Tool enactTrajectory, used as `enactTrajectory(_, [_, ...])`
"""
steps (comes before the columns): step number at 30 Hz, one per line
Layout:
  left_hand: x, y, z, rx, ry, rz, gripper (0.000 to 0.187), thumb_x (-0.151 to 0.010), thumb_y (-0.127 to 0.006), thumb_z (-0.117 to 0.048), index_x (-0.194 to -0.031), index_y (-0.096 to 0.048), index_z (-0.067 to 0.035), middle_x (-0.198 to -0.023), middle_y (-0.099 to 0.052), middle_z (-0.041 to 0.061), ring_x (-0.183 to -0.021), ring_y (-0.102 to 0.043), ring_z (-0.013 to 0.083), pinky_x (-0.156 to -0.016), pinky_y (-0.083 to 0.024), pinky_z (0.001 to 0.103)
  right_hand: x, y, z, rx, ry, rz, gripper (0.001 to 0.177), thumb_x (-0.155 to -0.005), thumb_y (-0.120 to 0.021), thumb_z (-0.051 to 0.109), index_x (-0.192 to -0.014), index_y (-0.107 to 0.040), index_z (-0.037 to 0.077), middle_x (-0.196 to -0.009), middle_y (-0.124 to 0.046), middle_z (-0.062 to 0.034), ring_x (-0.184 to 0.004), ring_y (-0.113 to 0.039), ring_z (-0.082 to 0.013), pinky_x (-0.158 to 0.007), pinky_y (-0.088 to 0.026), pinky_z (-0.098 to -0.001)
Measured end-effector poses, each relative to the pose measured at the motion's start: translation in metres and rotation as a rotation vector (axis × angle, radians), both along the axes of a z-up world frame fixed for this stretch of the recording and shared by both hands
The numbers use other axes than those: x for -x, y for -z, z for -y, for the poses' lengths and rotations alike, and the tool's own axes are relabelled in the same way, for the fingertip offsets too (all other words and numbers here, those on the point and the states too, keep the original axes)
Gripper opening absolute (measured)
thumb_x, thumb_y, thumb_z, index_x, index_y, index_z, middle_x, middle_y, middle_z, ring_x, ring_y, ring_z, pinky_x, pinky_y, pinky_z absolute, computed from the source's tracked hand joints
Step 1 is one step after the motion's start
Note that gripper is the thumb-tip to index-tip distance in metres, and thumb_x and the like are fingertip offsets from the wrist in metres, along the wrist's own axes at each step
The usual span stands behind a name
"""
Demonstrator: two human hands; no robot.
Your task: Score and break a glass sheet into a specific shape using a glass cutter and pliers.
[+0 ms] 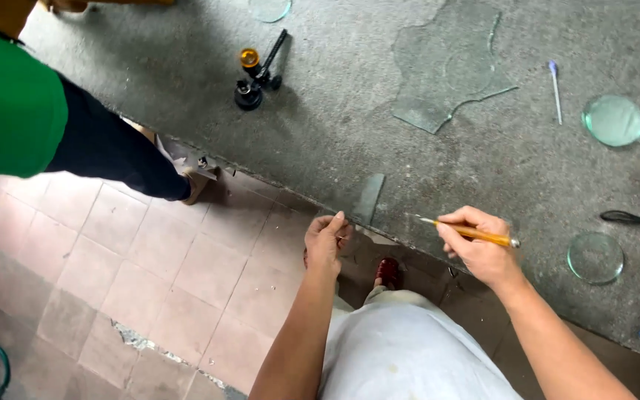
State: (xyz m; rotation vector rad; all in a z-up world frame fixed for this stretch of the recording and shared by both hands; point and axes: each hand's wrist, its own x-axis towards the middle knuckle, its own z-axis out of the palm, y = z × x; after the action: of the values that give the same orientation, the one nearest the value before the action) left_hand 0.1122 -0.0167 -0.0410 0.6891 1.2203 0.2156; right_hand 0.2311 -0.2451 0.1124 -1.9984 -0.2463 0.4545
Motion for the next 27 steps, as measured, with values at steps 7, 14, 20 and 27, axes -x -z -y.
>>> enactTrajectory(7, [-0.014, -0.011, -0.013, -0.006, 0.03, -0.005, 0.024, -0.085, -0.084, -0.014, -0.091, -0.061, -0.009, -0.075, -0.071, 0.011, -0.059, -0.073, 0.0186, -0.049, -0.053, 0.022, 0.002, 0.021, -0.065, -0.239, 0.0, -0.171, 0.016, -0.09, -0.074, -0.002, -0.105, -0.073, -0.007, -0.063, -0.067, -0.0188, -0.054, -0.066, -0.0155, -0.048, -0.061, -0.0282])
enactTrajectory(14, [-0.018, -0.039, -0.017, 0.036, 0.014, -0.022, 0.025, -0.084, -0.086, -0.013, -0.087, -0.062, -0.006, -0.071, -0.069, 0.013, -0.057, -0.071, 0.0196, -0.048, -0.053, 0.025, 0.001, 0.033, -0.078, -0.19, 0.006, -0.155, 0.015, -0.091, -0.072, -0.003, -0.105, -0.072, -0.007, -0.072, -0.069, -0.0201, -0.057, -0.066, -0.016, -0.05, -0.061, -0.0289])
enactTrajectory(20, [-0.019, -0.03, -0.017, 0.024, 0.041, -0.072, 0.026, -0.083, -0.085, -0.014, -0.088, -0.061, -0.003, -0.07, -0.067, 0.013, -0.058, -0.071, 0.019, -0.051, -0.058, 0.026, 0.006, 0.015, -0.089, -0.092, -0.03, -0.093, 0.009, -0.09, -0.076, 0.0, -0.097, -0.076, -0.005, -0.061, -0.067, -0.0176, -0.052, -0.065, -0.0158, -0.047, -0.059, -0.0279])
enactTrajectory(27, [-0.023, -0.036, -0.019, -0.025, 0.067, -0.105, 0.026, -0.082, -0.085, -0.015, -0.085, -0.064, -0.001, -0.071, -0.07, 0.015, -0.061, -0.073, 0.0215, -0.054, -0.062, 0.03, 0.0, 0.015, -0.094, 0.103, -0.166, 0.128, 0.005, -0.089, -0.078, 0.006, -0.092, -0.075, 0.003, -0.058, -0.068, -0.0136, -0.049, -0.066, -0.0173, -0.049, -0.052, -0.029])
